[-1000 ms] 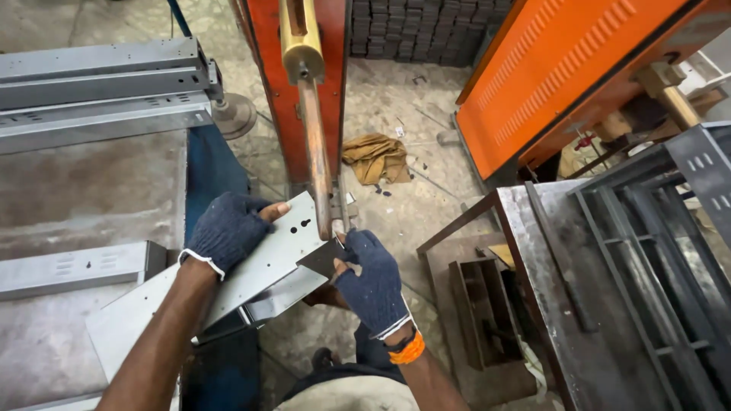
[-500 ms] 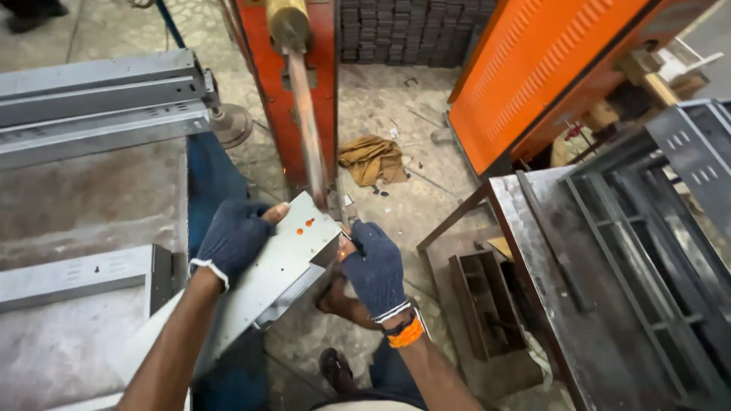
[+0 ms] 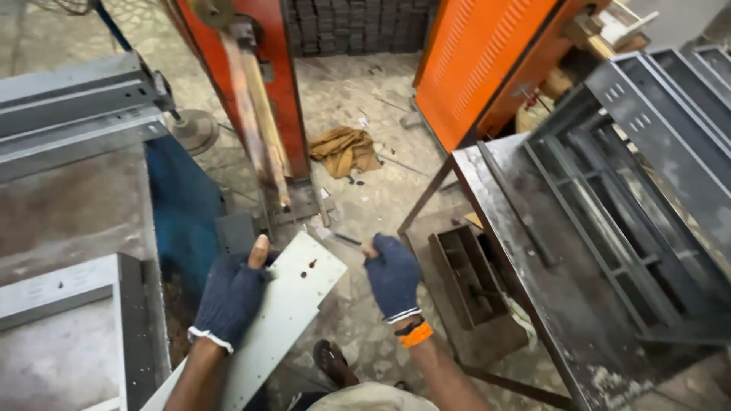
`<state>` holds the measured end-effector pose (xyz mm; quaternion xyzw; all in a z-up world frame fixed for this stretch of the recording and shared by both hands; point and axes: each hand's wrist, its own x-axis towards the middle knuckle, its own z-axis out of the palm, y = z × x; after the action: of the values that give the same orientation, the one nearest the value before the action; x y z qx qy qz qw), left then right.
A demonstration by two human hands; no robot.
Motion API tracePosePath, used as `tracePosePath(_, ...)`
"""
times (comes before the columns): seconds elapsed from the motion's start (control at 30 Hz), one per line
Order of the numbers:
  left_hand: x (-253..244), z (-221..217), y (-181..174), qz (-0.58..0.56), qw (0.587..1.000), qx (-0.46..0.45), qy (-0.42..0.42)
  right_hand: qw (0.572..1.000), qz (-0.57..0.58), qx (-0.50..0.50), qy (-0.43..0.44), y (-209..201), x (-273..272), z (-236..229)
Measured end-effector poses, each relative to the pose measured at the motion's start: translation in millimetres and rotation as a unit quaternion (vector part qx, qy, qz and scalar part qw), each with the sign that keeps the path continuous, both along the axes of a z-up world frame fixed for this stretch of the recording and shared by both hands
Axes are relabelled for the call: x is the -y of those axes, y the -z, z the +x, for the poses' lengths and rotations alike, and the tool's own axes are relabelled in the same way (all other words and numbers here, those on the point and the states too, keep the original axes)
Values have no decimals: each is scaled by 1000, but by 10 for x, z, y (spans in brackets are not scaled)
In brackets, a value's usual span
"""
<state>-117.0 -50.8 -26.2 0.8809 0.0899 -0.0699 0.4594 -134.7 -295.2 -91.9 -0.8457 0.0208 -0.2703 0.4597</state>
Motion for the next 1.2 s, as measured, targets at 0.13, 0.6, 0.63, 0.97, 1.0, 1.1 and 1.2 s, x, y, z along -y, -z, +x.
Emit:
tracePosePath(0.13,437,-111,405,-7,995,35,94,999,53,7,10,-318,369,-229)
tracePosePath(0.6,2138,-843,132,58,934,59,346,988,133,-80,-20,71,1976,-1835)
tracePosePath(0.63,2178,-833,101,57,932,58,354,988,134,-80,-12,496,2114,-1977)
tracePosePath(0.97,2323,-417,-463,-78,912,26,403,957,103,-254,93,1159,2173,-2393)
tracePosePath(1.0,2331,-329,-502,-96,907,65,404,948,164,-241,132,1234,2173,-2400)
tracePosePath(1.1,2347,14,-642,-90,903,104,408,965,17,-104,240,1107,2020,-2405)
tracePosePath(1.2,2378,318,-675,-71,907,173,378,955,-141,17,259,780,2065,-2334)
